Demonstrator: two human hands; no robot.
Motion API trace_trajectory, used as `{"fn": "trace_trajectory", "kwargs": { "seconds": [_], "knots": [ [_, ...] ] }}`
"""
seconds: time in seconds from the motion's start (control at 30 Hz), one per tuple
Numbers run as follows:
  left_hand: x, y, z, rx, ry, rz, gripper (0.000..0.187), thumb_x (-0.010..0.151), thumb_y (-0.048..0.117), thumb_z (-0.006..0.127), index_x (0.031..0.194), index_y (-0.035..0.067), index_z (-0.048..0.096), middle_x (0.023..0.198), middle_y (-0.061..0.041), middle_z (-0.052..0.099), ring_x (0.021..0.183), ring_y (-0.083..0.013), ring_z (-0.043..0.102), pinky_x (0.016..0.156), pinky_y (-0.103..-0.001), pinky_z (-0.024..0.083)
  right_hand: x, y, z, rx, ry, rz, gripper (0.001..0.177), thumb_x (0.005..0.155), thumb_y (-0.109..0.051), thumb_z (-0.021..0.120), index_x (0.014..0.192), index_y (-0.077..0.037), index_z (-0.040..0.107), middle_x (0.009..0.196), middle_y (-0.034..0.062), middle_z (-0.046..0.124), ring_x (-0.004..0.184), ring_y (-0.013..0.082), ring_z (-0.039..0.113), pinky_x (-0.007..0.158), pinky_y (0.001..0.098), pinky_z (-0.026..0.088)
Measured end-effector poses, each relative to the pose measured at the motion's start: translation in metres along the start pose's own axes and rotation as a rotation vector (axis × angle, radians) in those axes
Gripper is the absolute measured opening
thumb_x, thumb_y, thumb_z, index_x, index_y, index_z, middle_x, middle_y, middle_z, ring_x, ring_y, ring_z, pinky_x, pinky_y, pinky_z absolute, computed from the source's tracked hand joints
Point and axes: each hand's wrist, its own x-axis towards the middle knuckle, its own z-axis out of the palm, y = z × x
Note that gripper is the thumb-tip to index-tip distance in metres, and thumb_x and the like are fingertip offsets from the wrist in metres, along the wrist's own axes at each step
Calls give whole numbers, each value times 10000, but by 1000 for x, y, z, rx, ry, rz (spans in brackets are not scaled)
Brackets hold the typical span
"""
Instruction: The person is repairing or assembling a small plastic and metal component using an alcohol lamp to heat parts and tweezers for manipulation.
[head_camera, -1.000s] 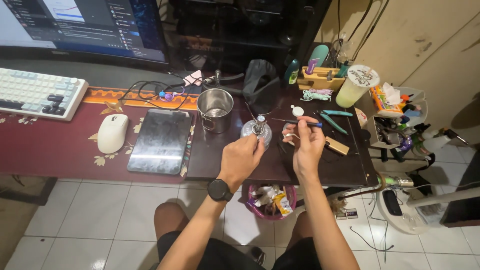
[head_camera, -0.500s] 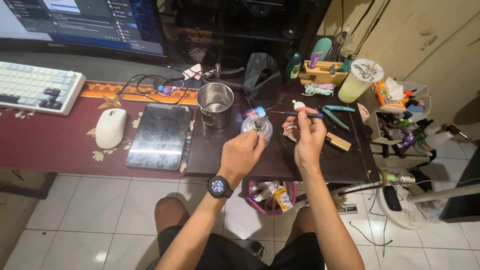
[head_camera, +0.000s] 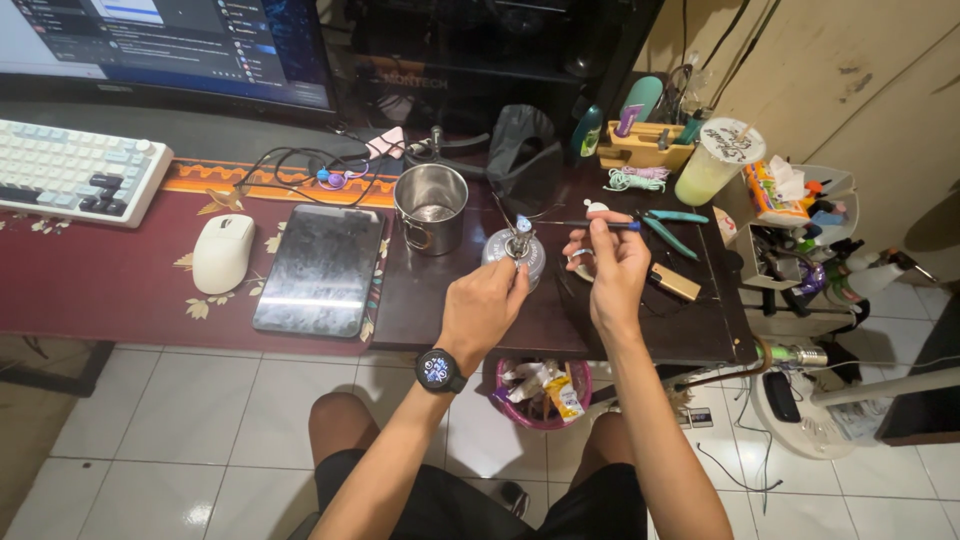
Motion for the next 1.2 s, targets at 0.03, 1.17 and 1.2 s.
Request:
{"fn": "trace_trajectory", "kwargs": {
  "seconds": [0.03, 1.17, 1.2],
  "knots": [
    [0, 0, 0, -1, 0, 0, 247, 965, 140, 687, 786, 50, 543, 703, -93, 618, 644, -287, 643, 573, -404, 507, 0, 0, 0, -1, 0, 0, 210, 1066, -181, 606, 1184, -7, 614, 926, 114, 703, 747, 154, 694, 605, 263, 555],
    [2, -12, -37, -224, -276, -458, 438, 815, 378, 830, 685, 39, 585, 520, -72, 554, 460, -209, 544, 486, -362, 425, 3, -11, 5, -115, -101, -14, 175, 1049, -144, 627, 1166, -13, 627, 943, 110, 704, 733, 135, 684, 573, 254, 528],
    [0, -15, -34, -253, -276, -468, 431, 811, 371, 829, 682, 35, 591, 520, -63, 558, 461, -187, 538, 484, -347, 423, 3, -10, 5, -121, -96, -4, 175, 1046, -143, 628, 1163, -13, 626, 942, 111, 705, 727, 135, 683, 567, 253, 522]
  ]
}}
